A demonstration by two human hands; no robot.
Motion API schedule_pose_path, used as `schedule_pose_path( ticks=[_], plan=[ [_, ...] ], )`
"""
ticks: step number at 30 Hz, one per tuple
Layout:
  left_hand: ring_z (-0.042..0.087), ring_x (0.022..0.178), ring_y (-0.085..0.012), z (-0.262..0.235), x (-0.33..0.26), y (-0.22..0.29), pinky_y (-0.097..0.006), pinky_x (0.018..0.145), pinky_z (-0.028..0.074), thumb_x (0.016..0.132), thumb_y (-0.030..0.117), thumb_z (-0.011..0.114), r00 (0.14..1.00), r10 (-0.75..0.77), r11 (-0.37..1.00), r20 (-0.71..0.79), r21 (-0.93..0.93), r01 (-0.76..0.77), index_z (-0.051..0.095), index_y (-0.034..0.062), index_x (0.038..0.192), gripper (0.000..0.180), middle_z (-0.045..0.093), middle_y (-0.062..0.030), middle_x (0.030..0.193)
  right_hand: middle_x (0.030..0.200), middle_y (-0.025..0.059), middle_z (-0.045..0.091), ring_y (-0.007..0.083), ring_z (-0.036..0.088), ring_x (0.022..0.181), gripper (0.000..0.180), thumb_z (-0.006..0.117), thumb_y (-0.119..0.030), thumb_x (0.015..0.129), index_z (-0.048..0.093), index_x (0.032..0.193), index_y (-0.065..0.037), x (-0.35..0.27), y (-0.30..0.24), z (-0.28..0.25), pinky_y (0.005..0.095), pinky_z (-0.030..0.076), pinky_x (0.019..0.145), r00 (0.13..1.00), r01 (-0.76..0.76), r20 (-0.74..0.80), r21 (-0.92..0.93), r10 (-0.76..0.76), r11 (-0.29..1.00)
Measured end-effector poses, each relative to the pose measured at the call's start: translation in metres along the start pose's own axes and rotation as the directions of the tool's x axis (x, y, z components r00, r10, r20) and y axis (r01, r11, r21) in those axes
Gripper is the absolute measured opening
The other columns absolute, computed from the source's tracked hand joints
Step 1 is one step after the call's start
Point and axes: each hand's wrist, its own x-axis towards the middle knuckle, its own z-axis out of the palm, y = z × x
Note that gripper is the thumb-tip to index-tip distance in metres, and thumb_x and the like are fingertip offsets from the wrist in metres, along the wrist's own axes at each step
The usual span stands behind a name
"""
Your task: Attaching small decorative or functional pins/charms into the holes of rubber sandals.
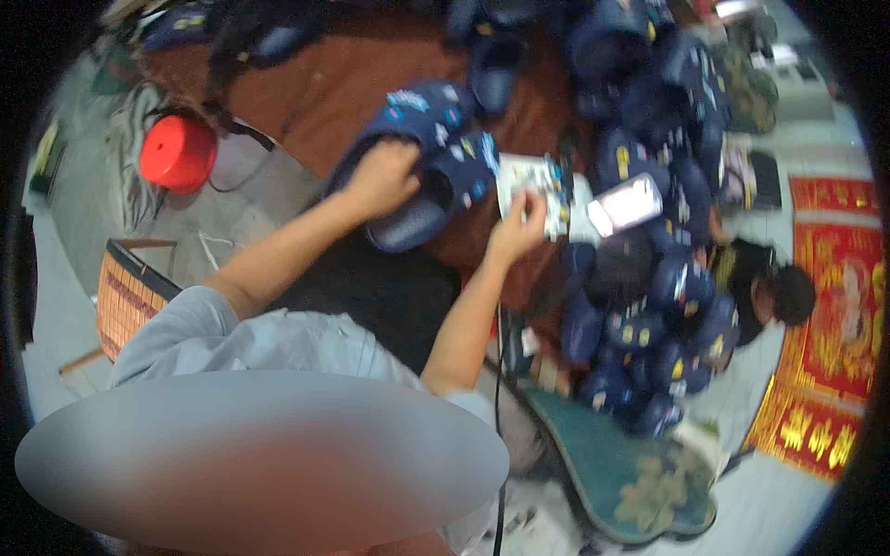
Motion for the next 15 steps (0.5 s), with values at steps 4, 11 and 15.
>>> schedule_pose_path(
  ticks=[4, 11, 15],
  plan=[
    [0.055, 0.095, -0.0353, 0.003, -0.001, 0.012, -0.043, 0.077, 0.051, 0.071, 0.018, 0.066, 0.999, 0.033, 0.998, -0.040, 0.057, -0.031, 0.057, 0.0007, 0.098, 0.034, 0.058, -0.0180, 0.097, 0.087, 0.0141, 0.064, 0.0267, 0.061, 0.079, 0.016, 0.060, -0.012, 0.086, 0.063, 0.091, 0.003, -0.027, 0.004, -0.007, 0.0348, 0.049, 0.072, 0.994, 0.060, -0.083, -0.181, -0.075, 0.982],
    [0.055, 0.095, -0.0326, -0.014, -0.002, 0.006, -0.042, 0.073, 0.052, 0.074, 0.017, 0.066, 1.000, 0.012, 0.998, 0.022, 0.061, -0.014, 0.057, -0.0012, 0.090, 0.025, 0.058, -0.0157, 0.094, 0.085, 0.0144, 0.065, 0.0253, 0.062, 0.078, 0.017, 0.059, -0.013, 0.086, 0.062, 0.089, 0.003, -0.034, 0.003, 0.007, 0.0354, 0.048, 0.072, 0.989, 0.108, -0.076, -0.201, -0.125, 0.974],
    [0.053, 0.092, -0.0391, -0.042, 0.016, 0.008, -0.047, 0.079, 0.045, 0.078, 0.020, 0.064, 0.987, -0.037, 0.999, -0.158, -0.040, 0.031, 0.053, -0.0030, 0.088, 0.027, 0.055, -0.0222, 0.092, 0.082, 0.0156, 0.061, 0.0303, 0.059, 0.078, 0.013, 0.059, -0.010, 0.085, 0.062, 0.088, 0.003, -0.033, 0.001, 0.002, 0.0387, 0.047, 0.069, 0.986, 0.129, -0.083, -0.182, -0.146, 0.975]
  ],
)
